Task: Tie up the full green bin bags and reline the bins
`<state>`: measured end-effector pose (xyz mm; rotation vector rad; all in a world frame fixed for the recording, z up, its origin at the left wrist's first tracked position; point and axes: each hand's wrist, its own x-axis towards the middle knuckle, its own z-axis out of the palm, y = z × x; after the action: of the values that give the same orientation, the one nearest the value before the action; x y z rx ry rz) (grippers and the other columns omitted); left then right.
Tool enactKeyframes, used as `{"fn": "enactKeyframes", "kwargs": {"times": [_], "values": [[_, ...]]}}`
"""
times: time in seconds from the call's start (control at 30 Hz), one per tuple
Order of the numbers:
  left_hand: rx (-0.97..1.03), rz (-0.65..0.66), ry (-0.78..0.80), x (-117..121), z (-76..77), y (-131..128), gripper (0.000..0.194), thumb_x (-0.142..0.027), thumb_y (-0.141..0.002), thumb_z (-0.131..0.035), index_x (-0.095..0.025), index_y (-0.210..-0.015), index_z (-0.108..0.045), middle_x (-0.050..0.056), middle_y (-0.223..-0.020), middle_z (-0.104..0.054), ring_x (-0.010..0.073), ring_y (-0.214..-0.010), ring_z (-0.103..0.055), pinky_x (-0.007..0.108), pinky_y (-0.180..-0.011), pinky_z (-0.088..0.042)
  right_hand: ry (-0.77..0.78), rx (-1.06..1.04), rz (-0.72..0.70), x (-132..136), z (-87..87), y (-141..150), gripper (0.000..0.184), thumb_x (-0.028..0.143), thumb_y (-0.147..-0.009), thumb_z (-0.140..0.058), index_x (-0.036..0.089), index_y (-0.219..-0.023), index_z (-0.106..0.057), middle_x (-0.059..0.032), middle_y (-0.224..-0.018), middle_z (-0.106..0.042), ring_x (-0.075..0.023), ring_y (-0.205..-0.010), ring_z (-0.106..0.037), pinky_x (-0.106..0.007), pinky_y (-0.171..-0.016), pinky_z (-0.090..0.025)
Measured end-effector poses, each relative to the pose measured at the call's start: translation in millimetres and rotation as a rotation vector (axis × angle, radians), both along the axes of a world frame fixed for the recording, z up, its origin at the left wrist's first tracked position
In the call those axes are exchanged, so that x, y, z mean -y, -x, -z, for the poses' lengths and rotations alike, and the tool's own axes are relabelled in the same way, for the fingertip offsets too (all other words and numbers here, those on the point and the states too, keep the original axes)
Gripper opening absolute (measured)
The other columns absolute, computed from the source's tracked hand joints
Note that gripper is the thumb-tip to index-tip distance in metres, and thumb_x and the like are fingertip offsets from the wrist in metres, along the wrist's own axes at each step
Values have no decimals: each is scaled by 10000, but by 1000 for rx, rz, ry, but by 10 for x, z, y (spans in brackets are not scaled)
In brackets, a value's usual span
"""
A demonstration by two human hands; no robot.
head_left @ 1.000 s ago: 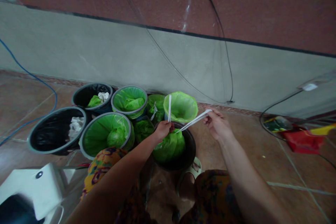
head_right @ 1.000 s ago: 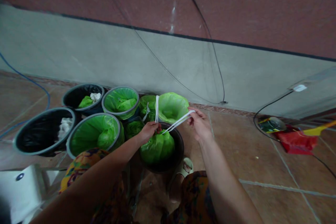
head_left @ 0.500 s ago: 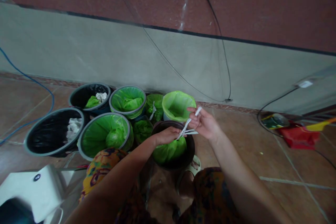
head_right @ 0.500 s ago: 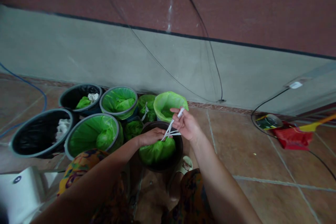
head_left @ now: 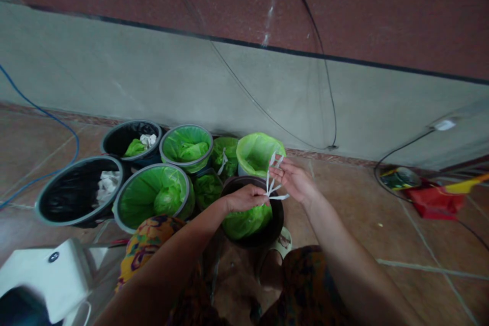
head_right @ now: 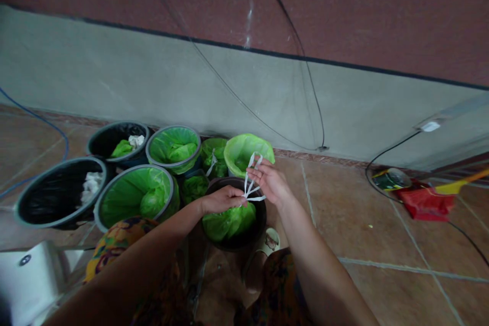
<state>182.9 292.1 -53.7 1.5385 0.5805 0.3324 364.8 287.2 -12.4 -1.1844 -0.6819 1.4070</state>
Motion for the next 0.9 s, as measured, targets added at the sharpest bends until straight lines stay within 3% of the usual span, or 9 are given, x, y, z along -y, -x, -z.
{"fn": "enactKeyframes", "kwargs": {"times": [0.1, 0.23, 0.4, 0.53, 0.63, 0.7, 0.8, 0.9], "values": [[12, -71, 43, -11, 67, -5, 351, -457, -836, -577, -130, -752, -677, -18, -615, -526, 84, -571, -444, 218, -555, -330, -44, 310, 53, 2, 51, 17, 389, 176, -631, -674, 247, -1012, -638, 2, -984, -690, -156, -803, -661, -297, -732, -535], [70, -175, 139, -25, 118, -11, 361, -476, -831, -565, -136, -737, -637, -37, -576, -478, 74, -538, -411, 218, -530, -299, -69, 739, 46, 28, 84, 24, 471, 247, -683, -690, 250, -1150, -630, -35, -1073, -687, -182, -820, -649, -363, -836, -505], [162, -322, 234, -30, 110, -36, 385, -518, -760, -640, -137, -714, -614, -30, -600, -509, 70, -555, -427, 219, -556, -319, -126, 862, -84, 112, 52, 57, 573, 445, -723, -711, 224, -1240, -604, -68, -1000, -691, -188, -738, -633, -367, -768, -508], [185, -394, 289, -28, 82, -37, 439, -569, -720, -662, -133, -693, -609, -24, -613, -517, 67, -551, -418, 223, -550, -312, -166, 993, -210, 136, 68, 31, 509, 439, -792, -650, 229, -1252, -596, -73, -1062, -682, -152, -692, -618, -313, -697, -492], [197, -461, 279, -46, 77, -22, 461, -590, -714, -660, -134, -674, -612, -24, -590, -501, 68, -542, -411, 222, -544, -310, -88, 1105, -311, 128, 121, -42, 442, 393, -785, -654, 196, -1180, -636, -69, -977, -700, -141, -650, -585, -291, -665, -467], [198, -527, 251, -73, 92, -11, 456, -588, -726, -653, -136, -675, -620, -19, -581, -501, 72, -537, -417, 221, -537, -313, -40, 1107, -359, 125, 139, -97, 389, 376, -757, -677, 175, -1091, -669, -62, -895, -700, -157, -692, -587, -283, -667, -455], [175, -609, 205, -119, 136, -8, 426, -557, -762, -631, -138, -683, -633, -14, -571, -510, 74, -524, -424, 220, -522, -315, -18, 927, -485, 137, 78, -141, 302, 441, -778, -640, 159, -876, -684, -22, -728, -638, -135, -639, -538, -252, -594, -406], [141, -660, 181, -135, 170, -22, 407, -530, -781, -617, -141, -663, -627, -17, -549, -523, 74, -506, -432, 221, -509, -311, 26, 719, -628, 174, -61, -99, 413, 557, -818, -566, 155, -794, -655, 42, -542, -465, -83, -504, -388, -222, -489, -289]]}}
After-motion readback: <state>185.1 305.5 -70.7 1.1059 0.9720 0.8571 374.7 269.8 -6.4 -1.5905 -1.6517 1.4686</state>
